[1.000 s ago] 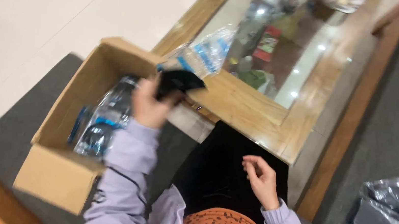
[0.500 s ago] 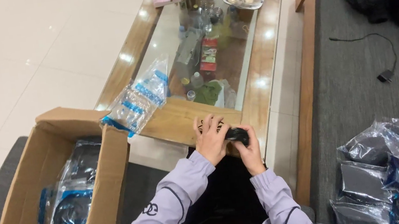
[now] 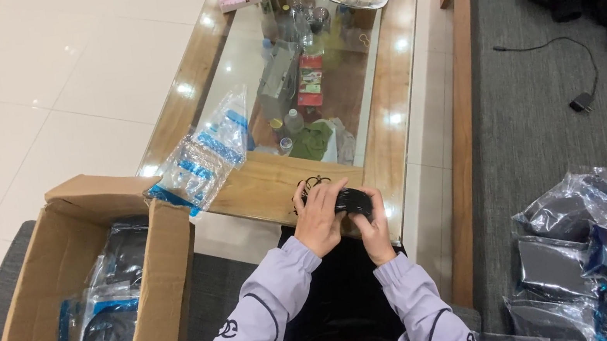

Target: The person places black face masks into plastic bags by hand and moves the packed bags onto a pile.

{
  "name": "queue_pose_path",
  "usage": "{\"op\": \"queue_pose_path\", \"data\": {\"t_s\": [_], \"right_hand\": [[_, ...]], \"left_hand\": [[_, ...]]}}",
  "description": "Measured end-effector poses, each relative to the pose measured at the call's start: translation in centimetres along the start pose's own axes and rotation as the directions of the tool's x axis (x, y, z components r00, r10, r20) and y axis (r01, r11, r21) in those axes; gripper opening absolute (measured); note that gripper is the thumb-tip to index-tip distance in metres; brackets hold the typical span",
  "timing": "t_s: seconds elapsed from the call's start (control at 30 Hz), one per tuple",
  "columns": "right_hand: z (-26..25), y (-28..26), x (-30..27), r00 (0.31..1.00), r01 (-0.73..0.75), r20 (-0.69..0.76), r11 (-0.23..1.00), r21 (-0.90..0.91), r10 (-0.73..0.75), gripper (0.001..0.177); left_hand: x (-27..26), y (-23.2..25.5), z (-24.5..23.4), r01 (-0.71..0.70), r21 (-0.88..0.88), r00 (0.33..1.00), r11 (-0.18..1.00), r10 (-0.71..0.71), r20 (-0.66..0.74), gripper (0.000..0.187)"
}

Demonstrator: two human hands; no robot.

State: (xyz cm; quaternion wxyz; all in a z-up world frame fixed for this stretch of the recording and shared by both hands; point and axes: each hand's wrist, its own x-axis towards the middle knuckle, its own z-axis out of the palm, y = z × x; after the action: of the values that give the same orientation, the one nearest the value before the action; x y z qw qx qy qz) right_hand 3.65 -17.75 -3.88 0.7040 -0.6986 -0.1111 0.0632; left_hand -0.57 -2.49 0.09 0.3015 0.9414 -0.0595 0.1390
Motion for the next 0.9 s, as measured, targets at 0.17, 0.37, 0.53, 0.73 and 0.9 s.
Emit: {"op": "queue_pose_path", "data": {"t_s": [0.17, 0.37, 0.53, 0.73, 0.9], "right_hand": [[0.0, -0.8, -0.1, 0.998, -0.02, 0.054, 1.0, -0.022, 0.021, 0.049], [0.3, -1.7, -0.4, 0.997, 0.0, 0.079, 0.998, -0.062, 0.005, 0.05], [0.3, -2.5, -0.6, 0.996, 0.027, 0.089, 0.992, -0.124, -0.016, 0.048], [0.0, -1.8, -0.7, 0.995, -0.036, 0.085, 0.997, -0.066, 0.042, 0.044], [-1.2, -0.9, -0.1, 0.978, -0.095, -0.188, 0.995, -0.042, 0.086, 0.035]], "left_hand": [[-0.2, 0.3, -0.3, -0.013, 0.032, 1.0, 0.999, 0.014, -0.027, 0.074], [-0.5, 0.8, -1.1, -0.039, 0.082, 0.997, 0.996, 0.044, -0.06, 0.071], [-0.9, 0.5, -0.7, -0.048, 0.114, 0.998, 0.992, 0.052, -0.032, 0.061], [-1.9, 2.1, -2.8, 0.036, 0.094, 0.999, 0.995, -0.034, -0.025, 0.08], [-6.9, 1.4, 1.0, 0.36, -0.573, 0.893, 0.736, -0.451, -0.018, 0.023]]}}
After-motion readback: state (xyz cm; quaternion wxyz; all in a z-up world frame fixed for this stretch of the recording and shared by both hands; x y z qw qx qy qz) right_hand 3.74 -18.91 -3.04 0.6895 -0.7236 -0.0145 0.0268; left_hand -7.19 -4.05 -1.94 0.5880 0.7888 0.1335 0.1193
